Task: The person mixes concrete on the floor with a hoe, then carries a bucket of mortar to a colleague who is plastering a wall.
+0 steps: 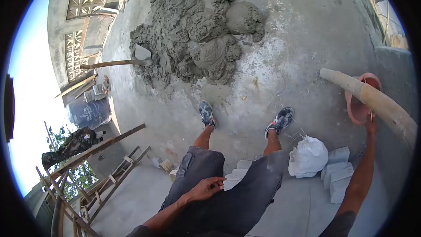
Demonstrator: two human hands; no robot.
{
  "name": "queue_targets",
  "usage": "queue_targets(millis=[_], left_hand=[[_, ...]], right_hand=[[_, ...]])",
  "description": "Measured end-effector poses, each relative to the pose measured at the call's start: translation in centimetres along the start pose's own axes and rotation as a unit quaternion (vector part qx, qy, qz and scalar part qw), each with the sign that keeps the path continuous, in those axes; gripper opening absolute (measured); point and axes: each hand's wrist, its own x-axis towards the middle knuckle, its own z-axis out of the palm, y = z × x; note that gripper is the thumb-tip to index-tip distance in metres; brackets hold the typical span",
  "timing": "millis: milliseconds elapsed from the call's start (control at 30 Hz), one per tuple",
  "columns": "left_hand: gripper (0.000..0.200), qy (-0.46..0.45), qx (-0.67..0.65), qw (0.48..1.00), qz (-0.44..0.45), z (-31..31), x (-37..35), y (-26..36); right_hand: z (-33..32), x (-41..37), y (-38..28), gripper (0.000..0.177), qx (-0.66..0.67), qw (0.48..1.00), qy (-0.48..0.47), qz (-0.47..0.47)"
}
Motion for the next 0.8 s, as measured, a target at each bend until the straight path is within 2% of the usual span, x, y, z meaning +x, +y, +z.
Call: queue_targets(millis=[67, 133, 167, 200, 233, 267, 300, 400, 500, 567, 600, 667, 733, 800], left_hand=[[0.036, 0.056, -0.027, 0.998, 0.015, -1.2, -0.3, -1.5], [0.037, 0.094, -0.045, 0.994, 0.010, -3.2, -1.5, -2.5], [0.036, 0.116, -0.058, 0.991, 0.024, -4.5, -2.7, -3.3], [0.036, 0.138, -0.072, 0.987, 0.044, -6.1, -3.4, -4.4], [0.035, 0.161, -0.089, 0.981, 0.063, -7.7, -4.5, -5.7], [0.035, 0.176, -0.110, 0.975, 0.074, -9.2, -6.0, -7.8], [0.035, 0.200, -0.131, 0.967, 0.093, -11.3, -6.5, -10.1], [0.033, 0.285, -0.217, 0.924, 0.132, -17.7, -9.6, -16.8], [0.030, 0.369, -0.312, 0.863, 0.147, -26.6, -12.0, -27.1], [0.028, 0.402, -0.352, 0.832, 0.148, -33.0, -15.2, -33.2], [0.027, 0.417, -0.366, 0.819, 0.145, -36.3, -17.2, -35.9], [0.026, 0.437, -0.393, 0.797, 0.142, -42.1, -21.4, -38.9], [0.027, 0.454, -0.401, 0.782, 0.146, -49.2, -25.8, -40.7], [0.030, 0.452, -0.407, 0.782, 0.136, -54.8, -29.7, -42.2]], right_hand=[[3.9, -1.7, 7.1, 0.057, 0.037, 0.991, 0.122, -0.027], [3.7, -9.5, 6.3, 0.058, -0.029, 0.973, 0.215, 0.076], [3.8, -13.0, 7.1, 0.053, 0.017, 0.954, 0.297, 0.030], [3.1, -17.2, 6.7, 0.046, 0.094, 0.943, 0.318, 0.027], [2.1, -22.5, 3.1, 0.036, 0.140, 0.932, 0.326, 0.075], [1.6, -26.2, 2.9, 0.028, 0.250, 0.915, 0.306, 0.081], [1.0, -31.0, -0.2, 0.025, 0.307, 0.907, 0.274, 0.084], [2.2, -43.4, -7.0, 0.030, 0.334, 0.911, 0.241, 0.027], [6.1, -57.5, -16.4, 0.050, 0.196, 0.928, 0.302, 0.093], [10.9, -64.9, -22.5, 0.055, 0.198, 0.918, 0.306, 0.153], [12.7, -67.5, -24.7, 0.058, 0.198, 0.910, 0.313, 0.187], [18.9, -67.9, -25.9, 0.059, 0.204, 0.876, 0.323, 0.294], [24.6, -73.4, -33.1, 0.059, 0.208, 0.905, 0.274, 0.251], [30.5, -73.8, -36.3, 0.055, 0.238, 0.904, 0.241, 0.261]])
